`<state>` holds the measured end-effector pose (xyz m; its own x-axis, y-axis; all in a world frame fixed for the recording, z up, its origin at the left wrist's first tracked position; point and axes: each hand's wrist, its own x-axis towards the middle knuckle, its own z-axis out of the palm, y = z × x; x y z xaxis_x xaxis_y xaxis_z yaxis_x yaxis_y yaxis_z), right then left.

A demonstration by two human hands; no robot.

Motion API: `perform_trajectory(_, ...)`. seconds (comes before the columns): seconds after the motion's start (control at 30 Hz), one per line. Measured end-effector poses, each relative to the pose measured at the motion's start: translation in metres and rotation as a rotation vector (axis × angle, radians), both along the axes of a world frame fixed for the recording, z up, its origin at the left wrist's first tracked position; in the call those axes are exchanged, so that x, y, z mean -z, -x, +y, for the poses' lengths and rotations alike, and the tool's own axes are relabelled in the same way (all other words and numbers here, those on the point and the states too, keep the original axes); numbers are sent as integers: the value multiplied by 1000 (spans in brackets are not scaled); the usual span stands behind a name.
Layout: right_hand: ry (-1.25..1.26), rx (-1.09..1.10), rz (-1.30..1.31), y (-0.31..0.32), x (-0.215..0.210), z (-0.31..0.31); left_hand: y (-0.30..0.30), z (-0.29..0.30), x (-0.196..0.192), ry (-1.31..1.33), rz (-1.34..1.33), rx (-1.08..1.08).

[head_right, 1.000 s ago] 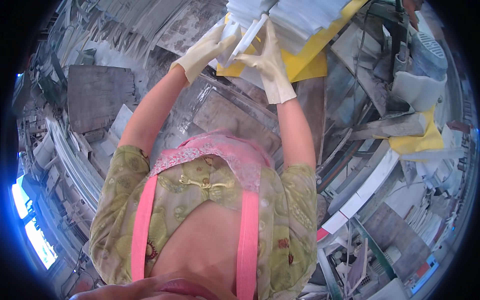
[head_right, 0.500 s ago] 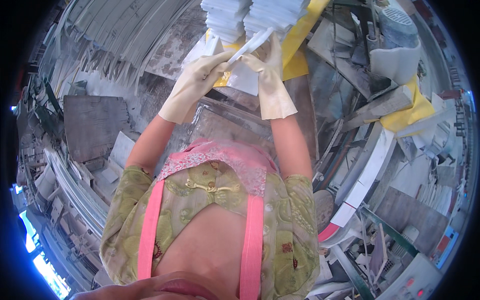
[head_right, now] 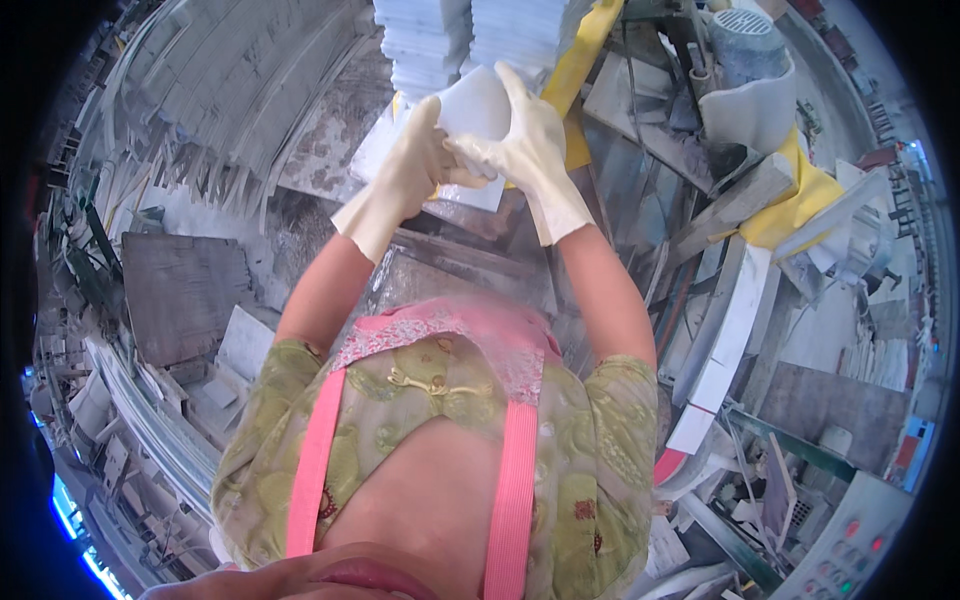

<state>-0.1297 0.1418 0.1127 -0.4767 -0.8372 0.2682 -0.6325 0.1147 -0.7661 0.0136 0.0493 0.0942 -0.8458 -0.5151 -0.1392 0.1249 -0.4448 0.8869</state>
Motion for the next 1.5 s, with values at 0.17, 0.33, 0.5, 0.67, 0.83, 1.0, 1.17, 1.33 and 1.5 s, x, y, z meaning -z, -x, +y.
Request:
perform_trajectory(0.17, -15, -55, 566, -5, -31, 8, -2, 14, 6, -8, 254, -62)
perform_trajectory(0.33, 71, 3, 825, 12, -64, 26, -12, 10, 12, -179, 467, -90)
perform_trajectory(0.5, 84, -303, 186, 6, -63, 32, -18, 4, 24, -216, 438, -68)
perform_trajectory(0.67, 68, -362, 119, -13, -72, 42, -16, 2, 38, -369, 580, 60)
perform_trajectory(0.83, 17, -329, 25, -15, -84, 44, -10, -6, 46, -358, 634, 102)
perform_trajectory(1.0, 132, -329, -110, -12, -73, 40, -8, -9, 47, -360, 629, 128)
perform_trajectory(1.17, 299, -260, -373, -12, -67, 39, -7, -6, 18, -228, 510, 54)
perform_trajectory(1.33, 485, -156, -597, -3, -74, 37, -11, -14, -39, 195, 224, 12)
perform_trajectory(1.5, 461, -48, -574, 18, -89, 34, 12, -34, -98, 281, 182, 44)
